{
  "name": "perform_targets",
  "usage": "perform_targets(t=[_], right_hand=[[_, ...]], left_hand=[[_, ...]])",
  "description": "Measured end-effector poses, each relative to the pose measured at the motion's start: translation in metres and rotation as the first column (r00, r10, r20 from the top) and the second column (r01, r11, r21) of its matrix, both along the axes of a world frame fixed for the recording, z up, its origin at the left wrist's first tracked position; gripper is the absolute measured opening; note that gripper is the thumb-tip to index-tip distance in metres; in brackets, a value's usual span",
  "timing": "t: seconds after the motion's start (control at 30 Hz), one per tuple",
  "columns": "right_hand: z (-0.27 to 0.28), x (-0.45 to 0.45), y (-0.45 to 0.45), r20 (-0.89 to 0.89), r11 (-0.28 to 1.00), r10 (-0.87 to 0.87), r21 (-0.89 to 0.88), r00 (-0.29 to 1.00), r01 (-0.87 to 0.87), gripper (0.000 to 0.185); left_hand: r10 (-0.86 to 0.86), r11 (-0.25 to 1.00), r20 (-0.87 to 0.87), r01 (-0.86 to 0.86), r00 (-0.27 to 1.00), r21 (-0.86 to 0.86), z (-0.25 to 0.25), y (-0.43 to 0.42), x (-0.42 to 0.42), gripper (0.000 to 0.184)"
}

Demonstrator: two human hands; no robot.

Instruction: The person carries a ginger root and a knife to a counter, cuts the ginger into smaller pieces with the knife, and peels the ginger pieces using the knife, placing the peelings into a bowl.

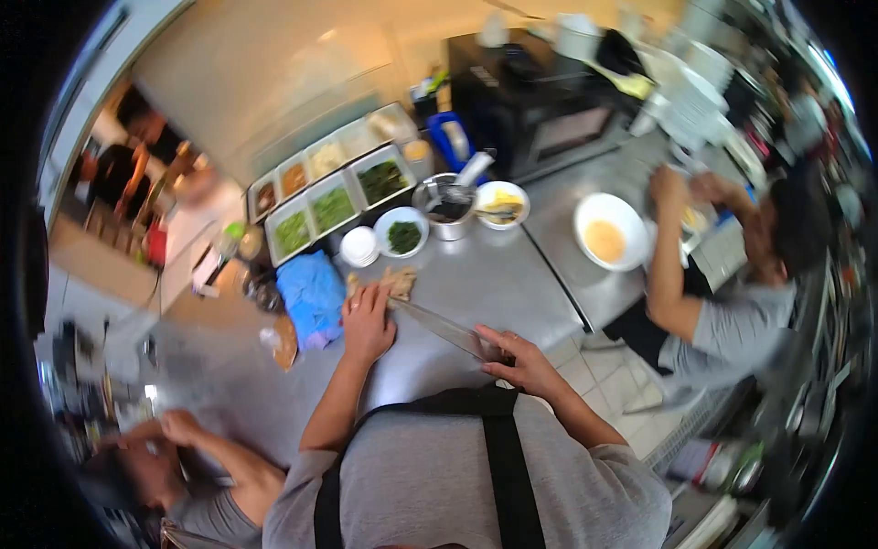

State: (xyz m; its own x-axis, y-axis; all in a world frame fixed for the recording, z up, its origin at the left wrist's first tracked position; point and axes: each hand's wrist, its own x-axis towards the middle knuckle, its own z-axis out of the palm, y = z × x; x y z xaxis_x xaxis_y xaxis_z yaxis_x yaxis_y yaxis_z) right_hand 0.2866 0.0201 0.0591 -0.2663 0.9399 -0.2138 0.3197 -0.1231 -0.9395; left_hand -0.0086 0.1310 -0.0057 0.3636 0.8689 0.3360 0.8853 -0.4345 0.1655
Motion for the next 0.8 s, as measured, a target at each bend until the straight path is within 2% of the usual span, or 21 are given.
perform_targets(t=[0.1,0.17,0.2,0.23,0.27,0.3,0.37,0.47,0.5,0.53,0.57,0.63,0.67,0.7,0.73,0.8], right_hand=[[-0.016,0.001,-0.05,-0.243,0.981,-0.153,0.076,0.958,0.176,0.061],[-0.024,-0.002,-0.088,-0.001,0.967,-0.187,0.176,0.982,0.184,0.06],[-0.024,-0.01,-0.107,-0.116,0.946,-0.246,0.187,0.962,0.264,0.058],[-0.028,-0.017,-0.127,-0.241,0.937,-0.298,0.11,0.924,0.331,0.057],[-0.031,-0.024,-0.149,-0.234,0.914,-0.364,0.095,0.901,0.394,0.058],[-0.039,-0.031,-0.171,-0.302,0.883,-0.422,0.074,0.854,0.463,0.058],[-0.046,-0.054,-0.22,-0.399,0.797,-0.546,0.025,0.736,0.604,0.058],[-0.044,-0.08,-0.279,-0.452,0.631,-0.708,-0.058,0.543,0.774,0.058],[-0.047,-0.086,-0.299,-0.445,0.572,-0.757,-0.098,0.478,0.815,0.058],[-0.05,-0.091,-0.316,-0.437,0.515,-0.798,-0.14,0.414,0.845,0.058],[-0.048,-0.094,-0.33,-0.44,0.47,-0.819,-0.147,0.368,0.87,0.059],[-0.031,-0.101,-0.359,-0.472,0.372,-0.843,-0.164,0.259,0.914,0.059],[-0.024,-0.104,-0.373,-0.484,0.322,-0.851,-0.172,0.205,0.931,0.059],[-0.031,-0.103,-0.386,-0.456,0.303,-0.858,-0.081,0.235,0.95,0.061],[-0.028,-0.106,-0.403,-0.484,0.297,-0.849,-0.102,0.213,0.949,0.06],[-0.017,-0.105,-0.44,-0.538,0.293,-0.824,-0.135,0.178,0.946,0.059]], left_hand=[[-0.106,0.994,-0.001,0.106,0.994,-0.018,0.014,-0.028,0.003,0.062],[-0.185,0.983,-0.036,0.185,0.982,0.01,0.013,-0.041,-0.005,0.064],[-0.172,0.984,-0.075,0.175,0.982,0.034,0.001,-0.041,-0.013,0.066],[-0.126,0.985,-0.092,0.136,0.988,0.107,-0.028,-0.035,-0.025,0.069],[-0.179,0.98,-0.042,0.182,0.983,0.078,-0.031,-0.035,-0.025,0.066],[-0.215,0.976,0.004,0.215,0.976,0.045,-0.019,-0.036,-0.02,0.064],[-0.071,0.982,-0.066,0.058,0.995,-0.18,0.013,-0.052,-0.007,0.061],[-0.441,0.893,0.212,0.45,0.872,0.005,-0.041,-0.014,-0.033,0.057],[-0.409,0.834,0.393,0.512,0.823,-0.205,-0.037,-0.021,-0.015,0.056],[-0.323,0.717,0.543,0.575,0.775,-0.394,-0.033,-0.032,0.001,0.055],[-0.193,0.55,0.649,0.629,0.736,-0.55,-0.024,-0.049,0.017,0.055],[0.129,0.11,0.707,0.698,0.696,-0.707,-0.002,-0.093,0.048,0.054],[0.291,-0.13,0.656,0.708,0.697,-0.694,0.006,-0.118,0.063,0.053],[0.308,-0.214,0.656,0.722,0.689,-0.658,0.006,-0.147,0.081,0.054],[0.329,-0.295,0.653,0.731,0.682,-0.615,0.003,-0.179,0.098,0.056],[0.357,-0.449,0.646,0.73,0.675,-0.515,0.003,-0.244,0.127,0.049]])
